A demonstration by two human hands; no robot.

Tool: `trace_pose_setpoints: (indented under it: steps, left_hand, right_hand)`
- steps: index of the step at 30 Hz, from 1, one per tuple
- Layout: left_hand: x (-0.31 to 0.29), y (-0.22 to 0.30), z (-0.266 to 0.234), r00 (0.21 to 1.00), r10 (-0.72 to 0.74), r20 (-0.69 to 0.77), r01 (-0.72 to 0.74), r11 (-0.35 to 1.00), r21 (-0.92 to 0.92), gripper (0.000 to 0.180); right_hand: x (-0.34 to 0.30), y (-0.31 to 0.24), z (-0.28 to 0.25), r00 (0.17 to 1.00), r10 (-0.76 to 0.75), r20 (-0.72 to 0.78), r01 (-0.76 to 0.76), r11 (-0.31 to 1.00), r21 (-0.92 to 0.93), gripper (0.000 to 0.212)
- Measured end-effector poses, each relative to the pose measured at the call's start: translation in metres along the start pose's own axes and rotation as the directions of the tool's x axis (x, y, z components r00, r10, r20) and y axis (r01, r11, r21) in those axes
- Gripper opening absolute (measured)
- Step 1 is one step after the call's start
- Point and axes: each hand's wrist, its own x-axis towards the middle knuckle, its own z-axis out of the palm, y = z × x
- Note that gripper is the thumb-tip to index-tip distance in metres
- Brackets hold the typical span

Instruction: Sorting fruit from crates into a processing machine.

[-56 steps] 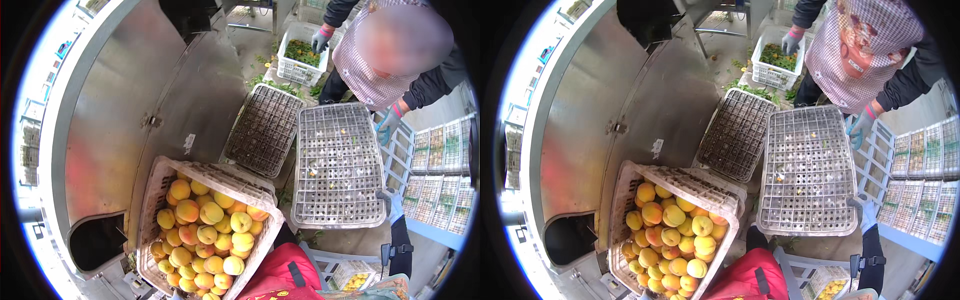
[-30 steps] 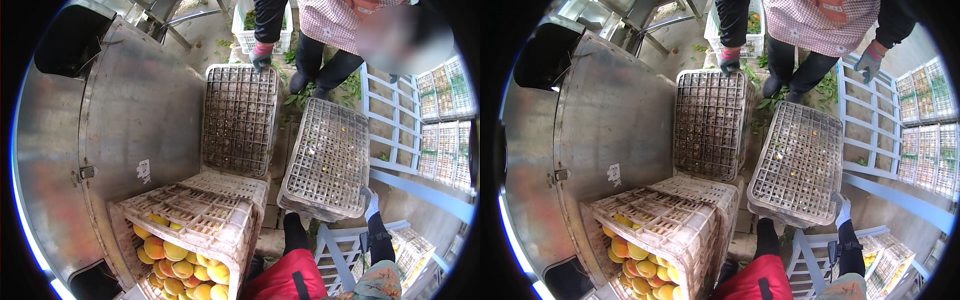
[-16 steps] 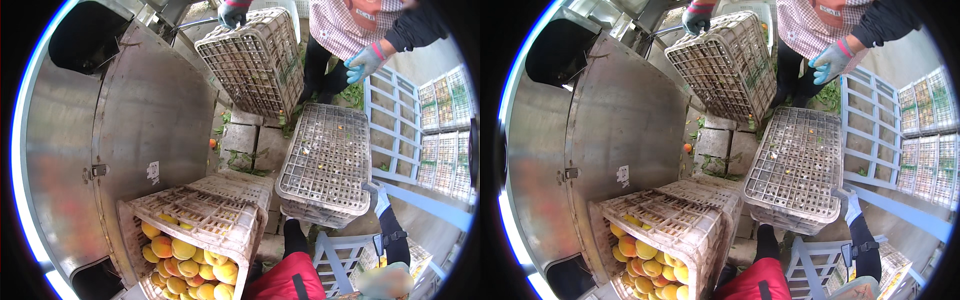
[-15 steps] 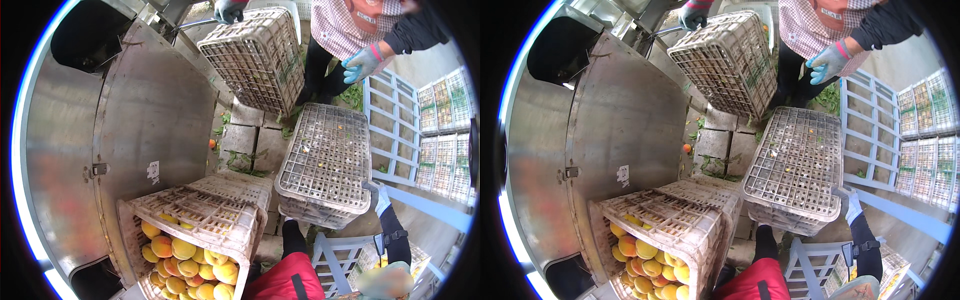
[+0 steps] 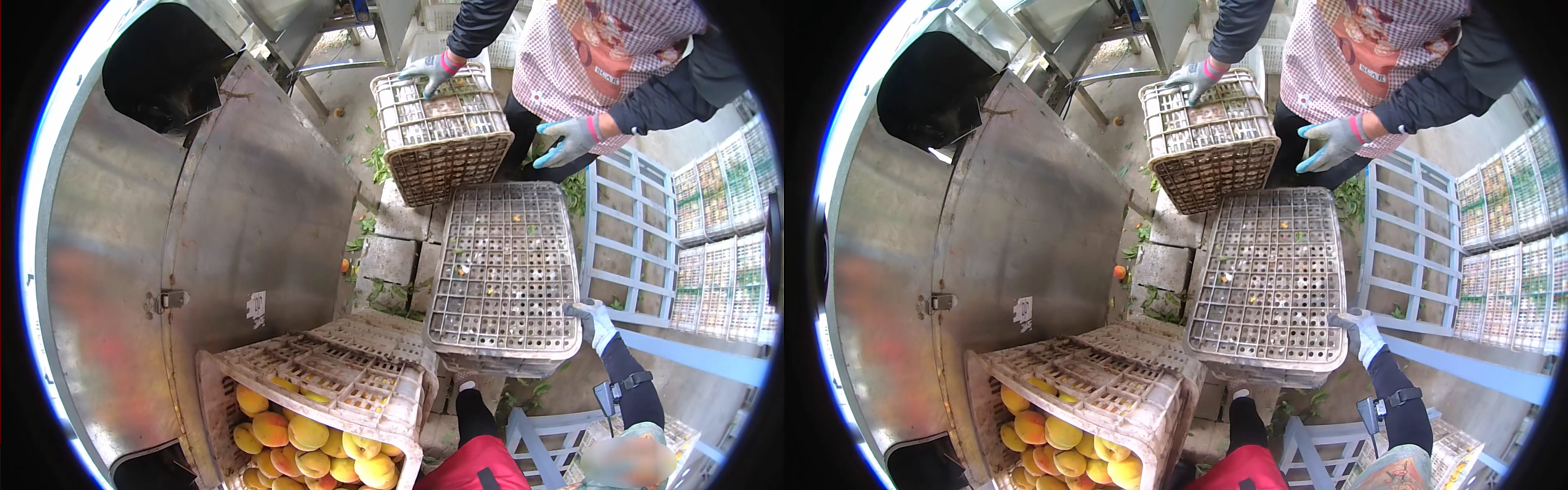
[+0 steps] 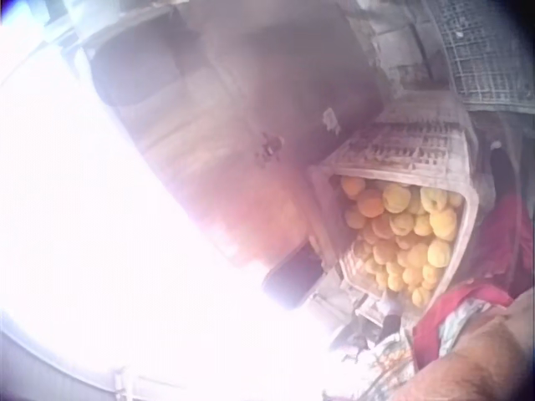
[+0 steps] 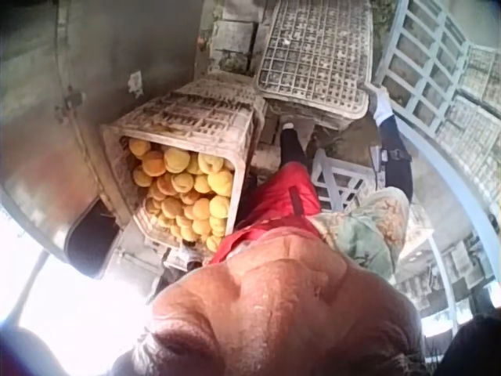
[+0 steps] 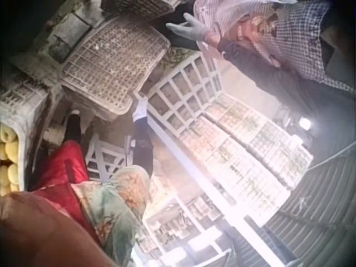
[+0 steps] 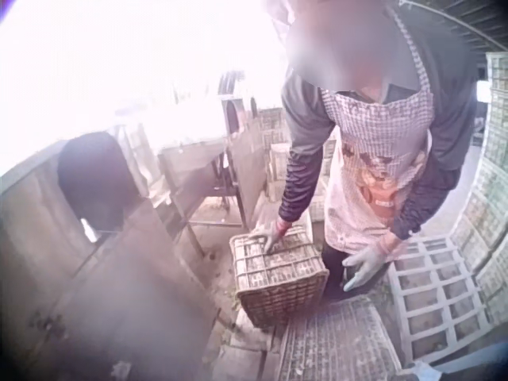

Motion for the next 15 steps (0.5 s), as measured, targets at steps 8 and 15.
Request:
trace_pose_setpoints:
  steps: [8,15]
  left_hand:
    - [-0.001,-0.002,0.007,0.999,0.006,-0.036,-0.008,0.998,-0.065,0.049]
    - [0.001,0.006,0.018,0.999,0.007,-0.046,-0.013,0.991,-0.130,0.044]
  right_hand:
    - [0.005,-0.022,0.019,0.999,0.034,0.007,-0.032,0.979,-0.203,0.032]
    - [0.023,-0.017,0.009,0.998,0.030,0.046,-0.020,0.981,-0.191,0.034]
